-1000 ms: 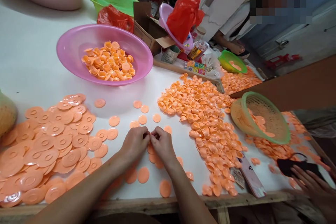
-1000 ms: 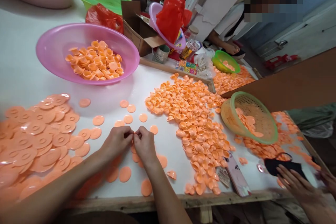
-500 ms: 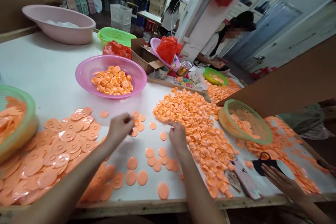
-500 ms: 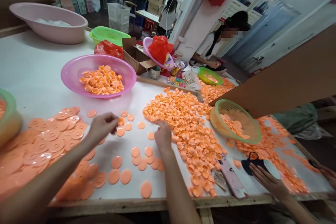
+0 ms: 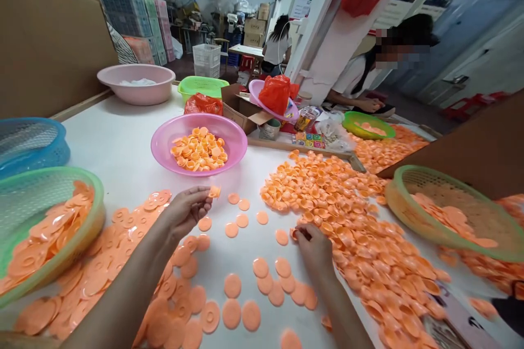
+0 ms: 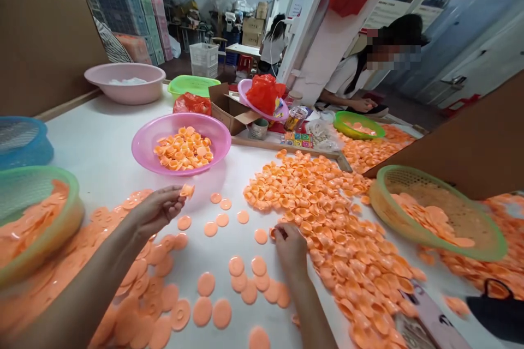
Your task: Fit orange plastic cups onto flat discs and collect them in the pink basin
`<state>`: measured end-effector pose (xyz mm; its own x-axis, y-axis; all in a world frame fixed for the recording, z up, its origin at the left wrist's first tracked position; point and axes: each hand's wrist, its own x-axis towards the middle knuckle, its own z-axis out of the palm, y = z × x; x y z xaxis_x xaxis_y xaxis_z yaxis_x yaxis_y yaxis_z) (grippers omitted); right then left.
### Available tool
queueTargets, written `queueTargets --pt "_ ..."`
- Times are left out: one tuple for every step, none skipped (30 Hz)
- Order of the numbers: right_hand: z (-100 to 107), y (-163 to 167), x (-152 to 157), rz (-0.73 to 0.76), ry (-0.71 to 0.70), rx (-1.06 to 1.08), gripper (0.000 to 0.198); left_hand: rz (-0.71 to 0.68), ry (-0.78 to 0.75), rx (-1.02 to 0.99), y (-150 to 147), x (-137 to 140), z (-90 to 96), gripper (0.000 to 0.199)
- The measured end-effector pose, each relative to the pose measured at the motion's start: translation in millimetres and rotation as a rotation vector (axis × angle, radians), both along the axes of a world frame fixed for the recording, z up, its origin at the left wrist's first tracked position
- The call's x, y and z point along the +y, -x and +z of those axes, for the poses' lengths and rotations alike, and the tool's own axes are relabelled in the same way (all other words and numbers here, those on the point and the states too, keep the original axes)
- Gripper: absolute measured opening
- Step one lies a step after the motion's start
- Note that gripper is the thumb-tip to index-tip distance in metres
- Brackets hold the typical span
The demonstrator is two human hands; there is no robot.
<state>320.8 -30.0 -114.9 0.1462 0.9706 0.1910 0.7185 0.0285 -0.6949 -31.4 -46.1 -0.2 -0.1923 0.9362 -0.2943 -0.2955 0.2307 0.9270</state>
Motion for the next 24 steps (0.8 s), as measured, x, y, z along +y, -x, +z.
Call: queueTargets --pt "-1.8 0.7 -2.8 -0.009 0.005 0.022 0.019 -0.022 0.001 -0.013 -3.0 -5.7 -1.3 0.02" --pt "-2.2 1.3 -4.9 -0.014 0.005 0.036 0.02 -0.043 -0.007 -0.023 -6.2 -10.8 -1.1 0.021" --pt "-0.8 1.8 -6.3 -0.016 0.004 0.042 0.022 -0.062 -0.024 -0.022 -9.6 -15.5 0.4 0.023" --pt "2.5 2.8 -7.4 -0.019 0.001 0.043 0.023 -0.08 -0.05 -0.003 -13.4 -20.2 2.6 0.024" --pt "8.0 4.8 -8.9 -0.025 -0.006 0.041 0.025 -0.093 -0.081 0.039 -17.6 -25.0 5.2 0.025" --pt "15.7 8.4 -11.3 -0.032 -0.01 0.046 0.027 -0.102 -0.111 0.101 -22.3 -30.0 7.6 0.025" --pt "25.6 14.0 -15.2 -0.035 -0.008 0.068 0.028 -0.106 -0.141 0.176 -27.5 -35.1 9.4 0.024" --pt "37.2 22.0 -20.9 -0.032 0.001 0.116 0.029 -0.104 -0.173 0.261 -33.1 -40.4 10.1 0.022" --pt "50.1 32.5 -28.3 -0.011 0.022 0.192 0.032 -0.101 -0.216 0.355 -39.1 -45.7 9.6 0.02" --pt "63.4 45.0 -37.2 0.044 0.058 0.299 0.033 -0.096 -0.278 0.454 -45.4 -51.1 7.9 0.017" --pt "76.2 58.9 -46.8 0.115 0.1 0.423 0.035 -0.099 -0.36 0.557 -51.7 -56.4 5.1 0.014" --pt "87.7 73.1 -56.4 0.209 0.146 0.551 0.042 -0.109 -0.465 0.66 -57.8 -61.6 1.6 0.011" --pt "97.0 86.6 -65.5 0.298 0.167 0.653 0.048 -0.126 -0.575 0.753 -63.4 -66.6 -2.3 0.011" --pt "103.8 98.4 -73.6 0.356 0.164 0.715 0.042 -0.141 -0.671 0.828 -68.3 -71.1 -6.2 0.014" --pt "107.9 107.6 -80.4 0.388 0.153 0.748 0.034 -0.14 -0.738 0.876 -72.1 -75.1 -9.5 0.017" --pt "109.5 113.9 -86.0 0.398 0.13 0.768 0.028 -0.13 -0.764 0.9 -75.0 -78.5 -12.2 0.022" --pt "109.0 117.4 -90.4 0.394 0.109 0.78 0.024 -0.121 -0.756 0.902 -76.9 -81.2 -13.9 0.027" --pt "107.0 118.7 -93.8 0.388 0.095 0.795 0.023 -0.127 -0.728 0.89 -77.9 -83.2 -14.8 0.032" --pt "104.2 118.3 -96.3 0.385 0.088 0.819 0.024 -0.15 -0.699 0.87 -78.2 -84.6 -14.9 0.035" --pt "101.2 116.9 -98.0 0.392 0.093 0.85 0.025 -0.184 -0.685 0.847 -78.2 -85.4 -14.4 0.036" --pt "98.5 115.2 -99.1 0.399 0.104 0.884 0.026 -0.222 -0.68 0.827 -78.1 -85.9 -13.5 0.036" --pt "96.2 113.5 -99.7 0.402 0.114 0.915 0.025 -0.252 -0.682 0.812 -78.1 -86.1 -12.4 0.033" --pt "94.5 112.2 -100.0 0.398 0.118 0.937 0.025 -0.265 -0.686 0.798 -78.4 -86.3 -11.3 0.03" --pt "93.4 111.1 -100.0 0.386 0.118 0.95 0.025 -0.267 -0.686 0.789 -79.0 -86.4 -10.2 0.027"
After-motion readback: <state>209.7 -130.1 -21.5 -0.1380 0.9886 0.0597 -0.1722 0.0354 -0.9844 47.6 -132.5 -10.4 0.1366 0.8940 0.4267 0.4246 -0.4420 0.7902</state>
